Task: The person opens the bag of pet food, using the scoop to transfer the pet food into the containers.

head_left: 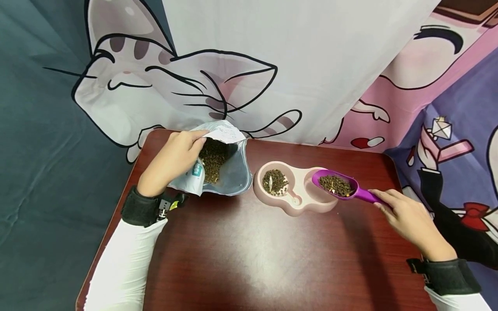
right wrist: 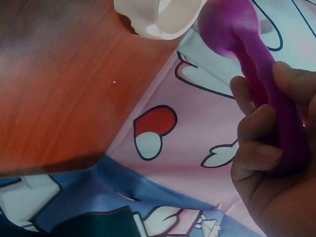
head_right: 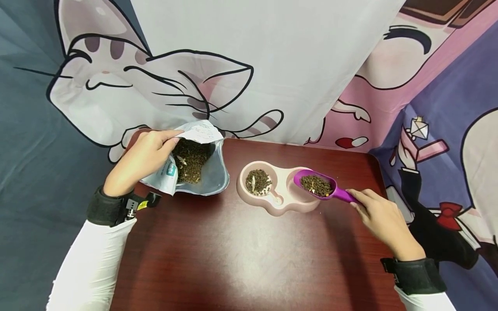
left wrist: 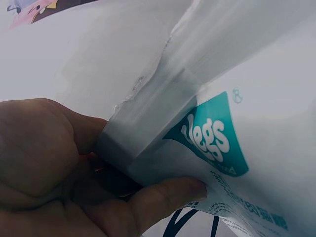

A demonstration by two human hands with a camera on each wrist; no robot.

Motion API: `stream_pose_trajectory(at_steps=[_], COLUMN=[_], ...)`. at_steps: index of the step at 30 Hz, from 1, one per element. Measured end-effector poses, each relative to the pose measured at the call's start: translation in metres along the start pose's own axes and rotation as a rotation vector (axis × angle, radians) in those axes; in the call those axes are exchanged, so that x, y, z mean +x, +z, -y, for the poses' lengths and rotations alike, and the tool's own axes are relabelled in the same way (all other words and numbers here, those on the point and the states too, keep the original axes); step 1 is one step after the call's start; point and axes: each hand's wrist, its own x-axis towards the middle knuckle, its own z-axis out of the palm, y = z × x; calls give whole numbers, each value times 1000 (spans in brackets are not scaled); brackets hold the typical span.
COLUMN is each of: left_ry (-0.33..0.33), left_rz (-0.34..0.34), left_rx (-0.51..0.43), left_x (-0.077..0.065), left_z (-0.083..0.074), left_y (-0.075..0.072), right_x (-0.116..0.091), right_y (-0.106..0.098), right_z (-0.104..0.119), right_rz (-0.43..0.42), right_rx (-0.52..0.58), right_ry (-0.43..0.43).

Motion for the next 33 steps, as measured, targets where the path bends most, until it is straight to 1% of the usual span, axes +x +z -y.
stream_pose_trajectory(at_steps=[4, 8, 20, 24, 33], left_ry=[3, 0, 1, 4, 2], left_rz=[-1, 0, -4, -4, 5], left_rx=[-2, -7, -7, -10, -11], left_x=[0, 0, 0, 0, -1], left_z=[0, -1, 1, 0, 1], left_y=[1, 1, 0, 0, -1], right_x=[6, 10, 24, 26, 30], right_y=[0, -1, -6, -8, -12], right_z=[-1, 1, 3, 5, 13], right_rz=[65, 108, 157, 157, 94], right_rx=[-28, -55, -124, -140, -174], right_ry=[-9, -12, -36, -46, -102])
